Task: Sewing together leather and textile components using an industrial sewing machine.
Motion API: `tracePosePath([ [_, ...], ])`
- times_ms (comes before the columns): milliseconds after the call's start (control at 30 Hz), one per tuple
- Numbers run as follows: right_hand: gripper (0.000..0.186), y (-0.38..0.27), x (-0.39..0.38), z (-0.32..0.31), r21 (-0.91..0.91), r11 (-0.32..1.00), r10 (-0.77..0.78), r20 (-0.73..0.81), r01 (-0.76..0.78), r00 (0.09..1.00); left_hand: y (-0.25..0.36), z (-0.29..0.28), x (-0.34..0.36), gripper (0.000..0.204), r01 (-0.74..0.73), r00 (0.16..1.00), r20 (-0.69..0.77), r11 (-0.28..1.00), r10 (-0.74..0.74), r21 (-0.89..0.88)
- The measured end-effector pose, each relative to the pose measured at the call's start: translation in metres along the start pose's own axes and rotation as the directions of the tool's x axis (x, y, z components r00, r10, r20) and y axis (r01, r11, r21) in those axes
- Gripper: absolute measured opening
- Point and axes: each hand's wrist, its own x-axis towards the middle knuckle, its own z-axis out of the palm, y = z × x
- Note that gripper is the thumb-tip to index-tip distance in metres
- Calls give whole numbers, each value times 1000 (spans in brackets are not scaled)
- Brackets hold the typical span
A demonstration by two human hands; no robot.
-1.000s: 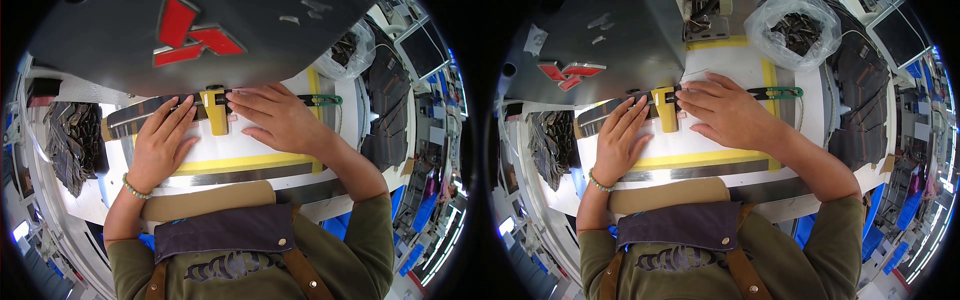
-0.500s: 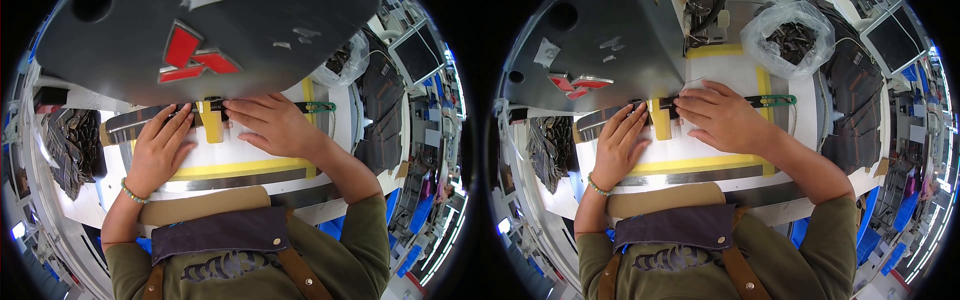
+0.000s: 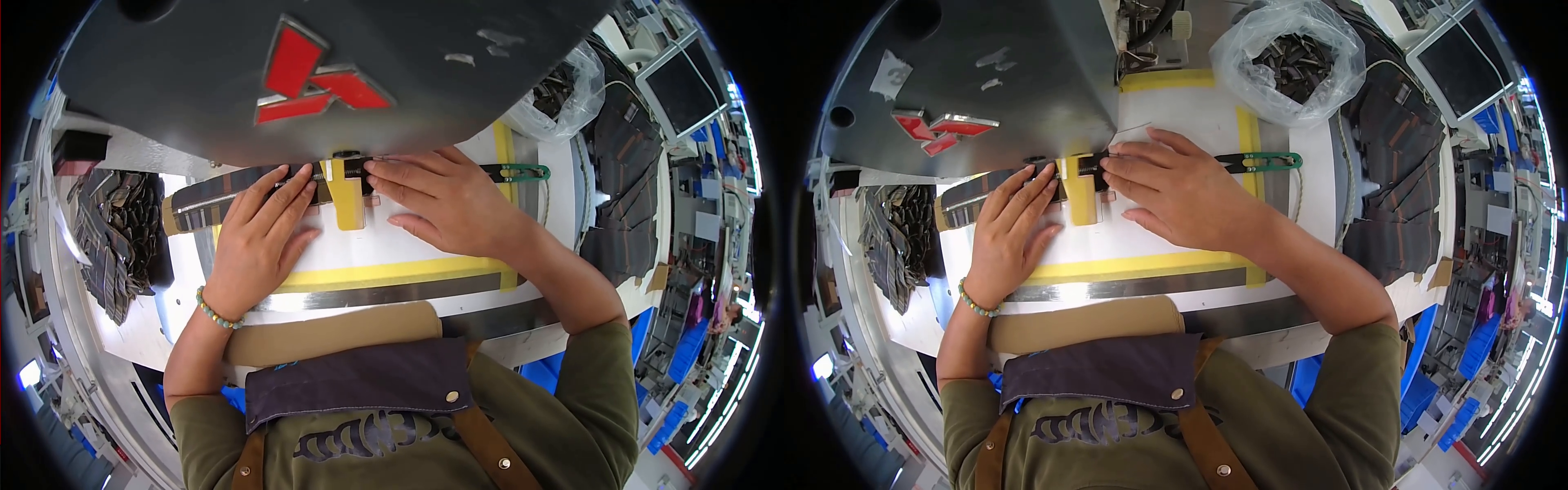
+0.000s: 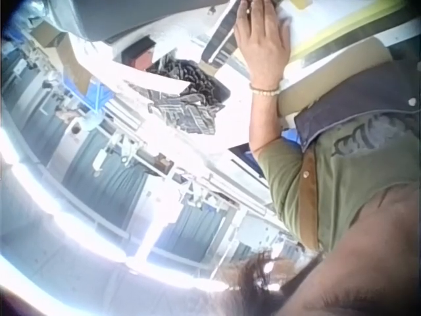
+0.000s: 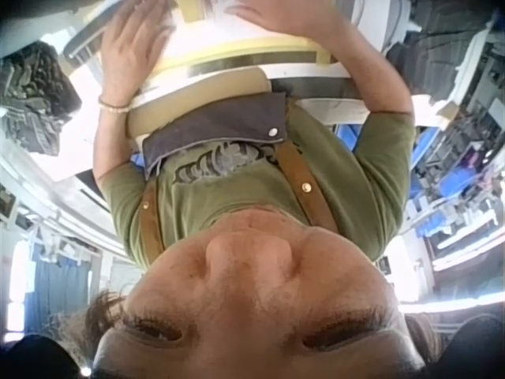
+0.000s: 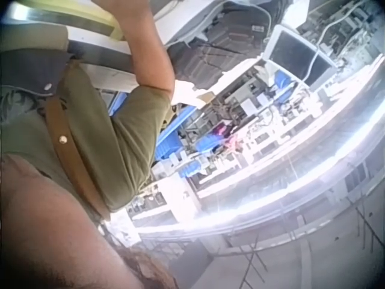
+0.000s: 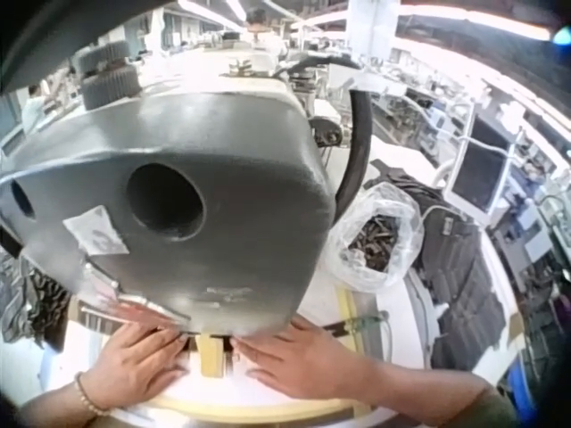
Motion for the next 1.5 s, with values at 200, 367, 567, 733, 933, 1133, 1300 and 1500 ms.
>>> tracePosePath([
  [200, 46, 0, -1, 1, 29, 1000, 12, -23, -11, 1000, 2, -1, 0, 59, 0, 1000, 5, 1000, 0, 14],
  [367, 38, 7, -1, -12, 35, 999, 26, -205, -19, 978, 0, 0, -3, 59, 4, 1000, -6, 1000, -4, 7],
  [567, 29, 2, 4, -3, 121, 992, -24, -14, 26, 1000, 0, 1, -3, 60, 14, 1000, 7, 1000, -14, -12],
  [733, 31, 1, 2, -4, 86, 996, -11, 49, 7, 999, 2, 1, 1, 57, -9, 1000, -26, 1000, 9, 0],
  [933, 33, 5, 0, 6, 65, 996, -61, -56, 65, 997, 1, 1, -3, 57, 2, 1000, -24, 1000, -2, -7],
  [1133, 26, 29, -7, -105, -2, 936, 304, -503, -353, 809, 2, 0, -5, 54, -16, 998, -52, 1000, 17, 23],
  [1300, 22, 76, -23, -151, -354, 712, 580, -192, -607, 792, 1, 1, -6, 53, -27, 997, -71, 1000, 27, 3],
  [1500, 21, 107, -41, -107, -417, 656, 572, -269, -629, 775, 2, 1, -5, 52, -39, 996, -85, 999, 39, 0],
])
